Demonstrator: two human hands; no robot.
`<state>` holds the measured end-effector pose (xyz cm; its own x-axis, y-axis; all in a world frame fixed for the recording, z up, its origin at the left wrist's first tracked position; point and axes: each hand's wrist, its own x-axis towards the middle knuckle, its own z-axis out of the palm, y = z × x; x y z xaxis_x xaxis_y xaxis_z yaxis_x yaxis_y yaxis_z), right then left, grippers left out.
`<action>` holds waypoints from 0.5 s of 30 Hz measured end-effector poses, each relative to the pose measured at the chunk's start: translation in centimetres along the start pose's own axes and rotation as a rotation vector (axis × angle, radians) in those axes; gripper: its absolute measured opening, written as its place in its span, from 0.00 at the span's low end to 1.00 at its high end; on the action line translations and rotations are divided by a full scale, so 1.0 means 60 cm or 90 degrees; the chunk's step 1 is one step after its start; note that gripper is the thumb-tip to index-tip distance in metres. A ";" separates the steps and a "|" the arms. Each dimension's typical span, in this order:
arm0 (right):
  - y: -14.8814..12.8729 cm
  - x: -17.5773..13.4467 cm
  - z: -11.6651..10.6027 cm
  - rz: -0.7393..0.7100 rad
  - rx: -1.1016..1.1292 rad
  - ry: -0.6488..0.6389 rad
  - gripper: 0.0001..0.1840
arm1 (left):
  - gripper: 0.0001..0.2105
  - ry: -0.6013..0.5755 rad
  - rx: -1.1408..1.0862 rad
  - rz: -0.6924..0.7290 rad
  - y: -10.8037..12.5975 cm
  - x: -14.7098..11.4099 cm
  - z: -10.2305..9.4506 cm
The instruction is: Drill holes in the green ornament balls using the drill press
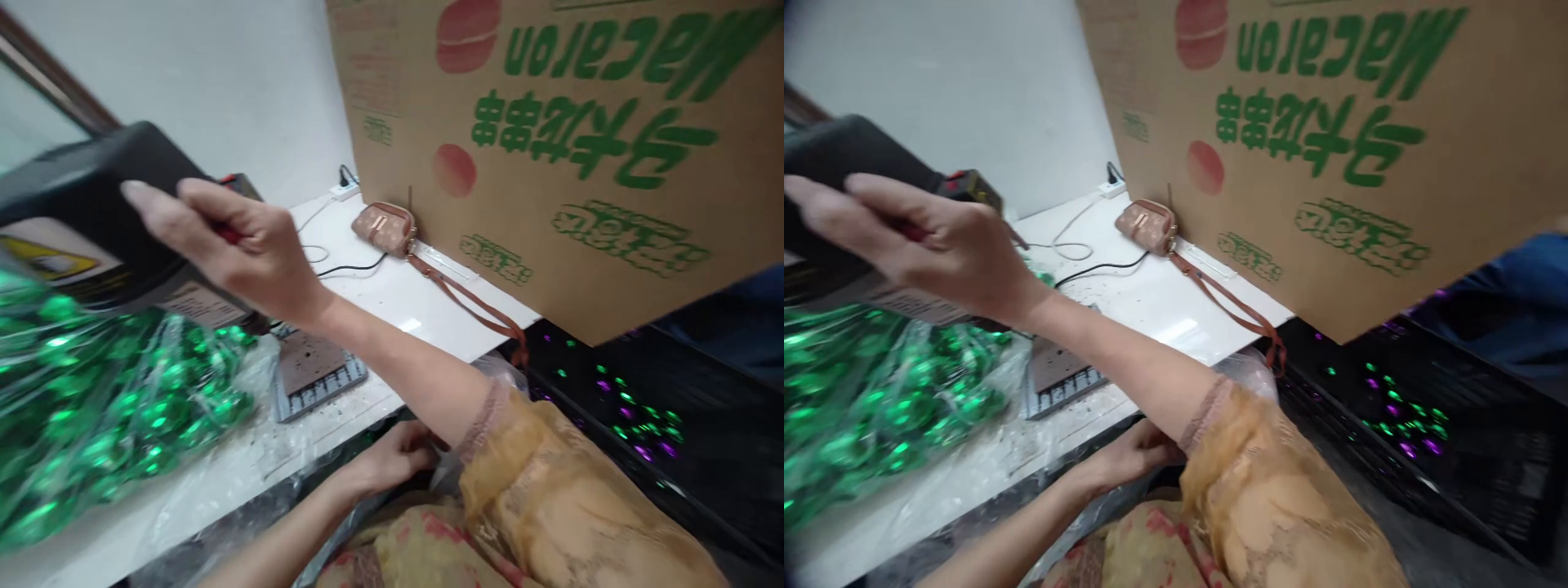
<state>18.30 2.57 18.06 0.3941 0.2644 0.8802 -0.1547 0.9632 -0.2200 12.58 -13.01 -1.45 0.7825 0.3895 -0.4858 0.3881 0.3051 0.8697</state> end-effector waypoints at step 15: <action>-0.037 -0.005 -0.018 0.161 -0.120 0.018 0.29 | 0.14 0.728 0.599 0.063 0.123 -0.107 -0.454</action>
<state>19.48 0.40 17.84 0.3895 0.4956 0.7763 -0.0821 0.8582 -0.5067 -2.83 10.44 5.70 0.1990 0.9666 0.1612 0.8713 -0.2498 0.4225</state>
